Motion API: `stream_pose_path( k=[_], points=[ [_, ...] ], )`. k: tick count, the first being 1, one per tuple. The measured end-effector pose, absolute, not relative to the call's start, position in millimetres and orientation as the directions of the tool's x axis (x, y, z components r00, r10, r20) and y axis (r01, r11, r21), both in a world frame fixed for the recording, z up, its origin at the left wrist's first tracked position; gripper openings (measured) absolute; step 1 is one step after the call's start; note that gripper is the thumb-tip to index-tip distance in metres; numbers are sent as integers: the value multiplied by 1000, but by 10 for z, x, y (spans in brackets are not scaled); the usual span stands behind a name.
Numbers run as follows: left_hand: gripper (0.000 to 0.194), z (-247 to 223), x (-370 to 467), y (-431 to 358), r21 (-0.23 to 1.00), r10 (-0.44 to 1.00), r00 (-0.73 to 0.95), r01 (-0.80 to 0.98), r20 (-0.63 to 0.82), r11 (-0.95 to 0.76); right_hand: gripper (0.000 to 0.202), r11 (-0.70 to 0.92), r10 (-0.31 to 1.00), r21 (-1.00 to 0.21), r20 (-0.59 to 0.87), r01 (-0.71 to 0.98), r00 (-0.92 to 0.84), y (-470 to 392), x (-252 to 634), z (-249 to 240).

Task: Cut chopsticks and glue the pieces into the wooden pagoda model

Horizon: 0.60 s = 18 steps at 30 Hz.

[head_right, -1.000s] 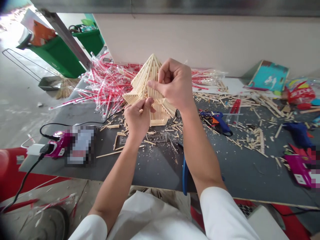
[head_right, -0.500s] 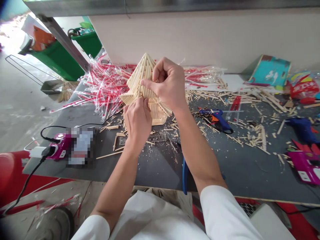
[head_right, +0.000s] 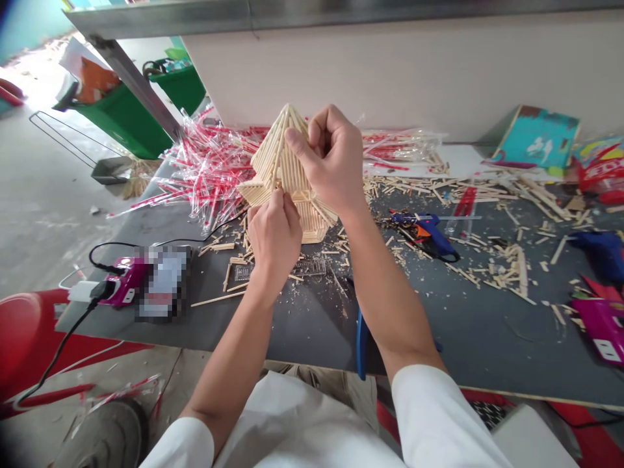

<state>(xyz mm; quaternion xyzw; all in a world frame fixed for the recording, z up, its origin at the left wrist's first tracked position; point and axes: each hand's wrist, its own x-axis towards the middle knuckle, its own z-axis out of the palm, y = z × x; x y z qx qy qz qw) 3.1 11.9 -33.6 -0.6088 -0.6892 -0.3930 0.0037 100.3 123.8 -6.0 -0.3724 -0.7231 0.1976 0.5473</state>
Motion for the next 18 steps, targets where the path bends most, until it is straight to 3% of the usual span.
stream_pose_path(
  k=[11, 18],
  points=[
    [32, -457, 80, 116, 503, 799, -277, 864, 533, -36, 59, 662, 735, -652, 661, 368, -151, 1203, 1006, -54],
    [36, -471, 104, 122, 490, 796, -285, 871, 534, -17, 56, 651, 753, -688, 637, 319, -163, 1209, 1026, -45]
  ],
)
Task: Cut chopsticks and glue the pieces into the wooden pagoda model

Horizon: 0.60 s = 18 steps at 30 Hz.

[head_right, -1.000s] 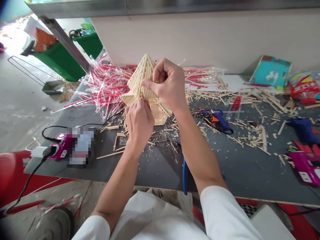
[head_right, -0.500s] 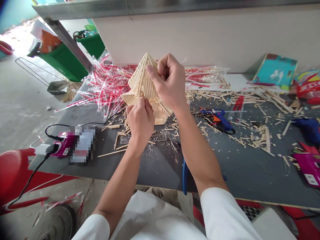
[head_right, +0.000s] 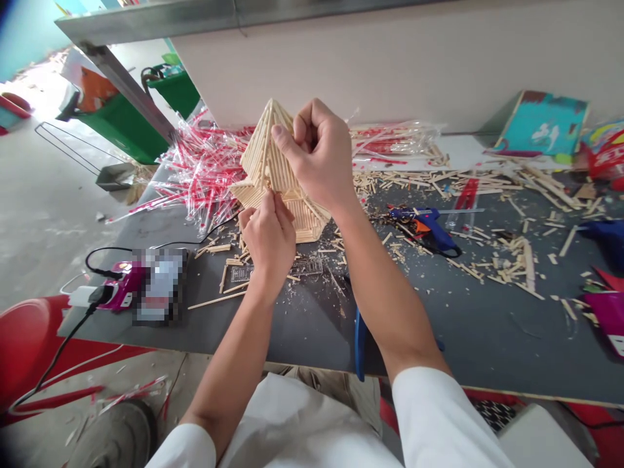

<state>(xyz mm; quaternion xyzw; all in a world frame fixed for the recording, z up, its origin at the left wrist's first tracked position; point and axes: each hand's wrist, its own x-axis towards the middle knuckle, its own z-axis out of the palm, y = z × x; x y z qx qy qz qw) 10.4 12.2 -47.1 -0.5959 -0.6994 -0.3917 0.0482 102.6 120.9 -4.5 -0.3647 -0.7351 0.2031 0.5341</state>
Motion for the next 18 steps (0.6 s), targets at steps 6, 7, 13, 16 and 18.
stream_pose_path(
  k=[6, 7, 13, 16, 18],
  points=[
    [37, -422, 111, 145, 476, 801, -304, 879, 515, 27, 55, 722, 690, -663, 709, 198, -143, 1264, 1015, -71],
    [36, -411, 116, 145, 470, 803, -304, 882, 513, 34, 55, 729, 682, -655, 718, 198, -135, 1267, 1012, -69],
    [30, -315, 179, 130, 428, 799, -307, 901, 516, 70, 56, 734, 674, -644, 731, 215, -109, 1241, 1005, -35],
    [31, -260, 201, 131, 415, 810, -323, 903, 489, 110, 56, 733, 675, -645, 730, 216, -109, 1238, 1008, -32],
    [33, -233, 201, 140, 400, 815, -332, 907, 475, 136, 57, 733, 676, -647, 728, 211, -116, 1242, 1011, -37]
  ],
)
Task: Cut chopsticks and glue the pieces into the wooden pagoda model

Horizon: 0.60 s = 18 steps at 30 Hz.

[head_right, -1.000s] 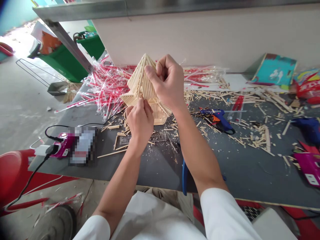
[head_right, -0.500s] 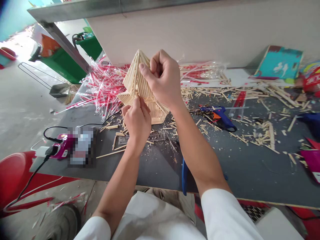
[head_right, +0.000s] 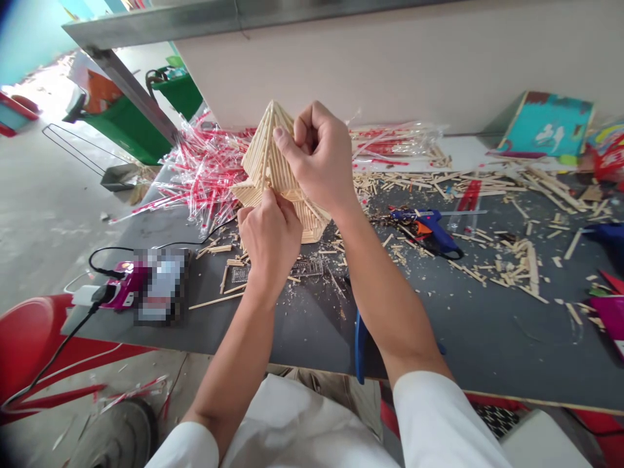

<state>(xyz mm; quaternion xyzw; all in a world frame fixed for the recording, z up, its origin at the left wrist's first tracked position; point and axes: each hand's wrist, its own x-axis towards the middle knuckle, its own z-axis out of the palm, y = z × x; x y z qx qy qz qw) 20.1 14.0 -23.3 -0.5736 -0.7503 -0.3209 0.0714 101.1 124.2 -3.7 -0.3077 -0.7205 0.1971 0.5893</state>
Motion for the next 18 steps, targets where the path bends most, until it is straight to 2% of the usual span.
stream_pose_path(
  k=[6, 18],
  points=[
    [31, -197, 181, 173, 360, 814, -345, 915, 468, 181, 56, 734, 676, -647, 728, 207, -118, 1251, 1014, -63],
    [32, -184, 217, 193, 411, 811, -392, 888, 434, 209, 50, 727, 680, -641, 721, 245, -134, 1236, 1054, -65]
  ],
)
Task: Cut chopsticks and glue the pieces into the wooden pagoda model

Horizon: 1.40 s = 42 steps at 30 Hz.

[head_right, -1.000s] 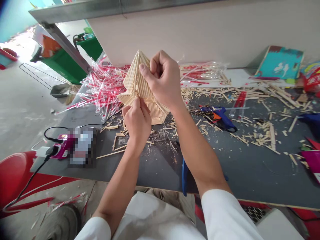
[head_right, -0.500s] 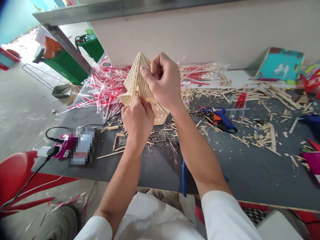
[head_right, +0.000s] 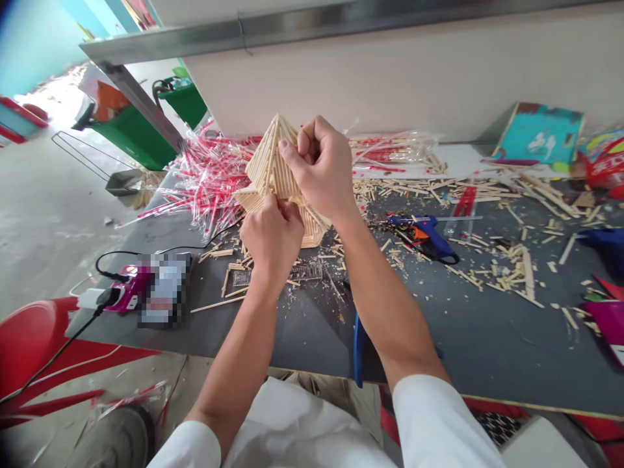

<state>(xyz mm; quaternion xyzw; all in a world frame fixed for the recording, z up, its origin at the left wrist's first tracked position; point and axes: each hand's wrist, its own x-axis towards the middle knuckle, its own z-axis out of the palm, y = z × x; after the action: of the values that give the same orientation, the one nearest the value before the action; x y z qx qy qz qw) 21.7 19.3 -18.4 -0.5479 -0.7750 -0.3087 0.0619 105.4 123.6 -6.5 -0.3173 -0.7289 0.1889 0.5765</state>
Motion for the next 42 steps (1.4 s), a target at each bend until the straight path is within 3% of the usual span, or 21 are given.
stream_pose_path(
  k=[10, 18, 23, 26, 28, 31, 34, 36, 42],
  points=[
    [37, -259, 167, 239, 443, 785, -421, 872, 455, 210, 51, 702, 712, -692, 692, 171, -123, 1172, 1276, 52],
    [37, -313, 124, 218, 429, 777, -400, 884, 486, 187, 44, 638, 766, -765, 642, -84, -31, 550, 1963, 611],
    [37, -308, 31, 49, 367, 765, -314, 924, 563, 109, 32, 555, 831, -828, 551, 76, -72, 330, 2292, 561],
    [39, -293, -18, -196, 323, 770, -156, 944, 619, -69, 29, 459, 887, -859, 430, 225, -169, 222, 2389, 329],
    [37, -311, -40, -373, 292, 784, 4, 927, 620, -236, 30, 369, 914, -899, 306, 234, -268, 127, 2372, 105],
    [33, -410, -76, -551, 215, 803, 271, 873, 530, -437, 38, 262, 889, -958, 193, 117, -415, -6, 2225, -284],
    [33, -562, -136, -570, 129, 805, 494, 821, 328, -556, 44, 196, 857, -980, 159, 25, -490, -74, 2006, -633],
    [33, -650, -184, -523, 114, 815, 533, 817, 228, -566, 39, 189, 873, -982, 170, -3, -457, -83, 1870, -805],
    [30, -758, -233, -421, 121, 858, 498, 851, 127, -512, 37, 200, 904, -979, 174, 26, -390, -89, 1653, -1093]
  ],
)
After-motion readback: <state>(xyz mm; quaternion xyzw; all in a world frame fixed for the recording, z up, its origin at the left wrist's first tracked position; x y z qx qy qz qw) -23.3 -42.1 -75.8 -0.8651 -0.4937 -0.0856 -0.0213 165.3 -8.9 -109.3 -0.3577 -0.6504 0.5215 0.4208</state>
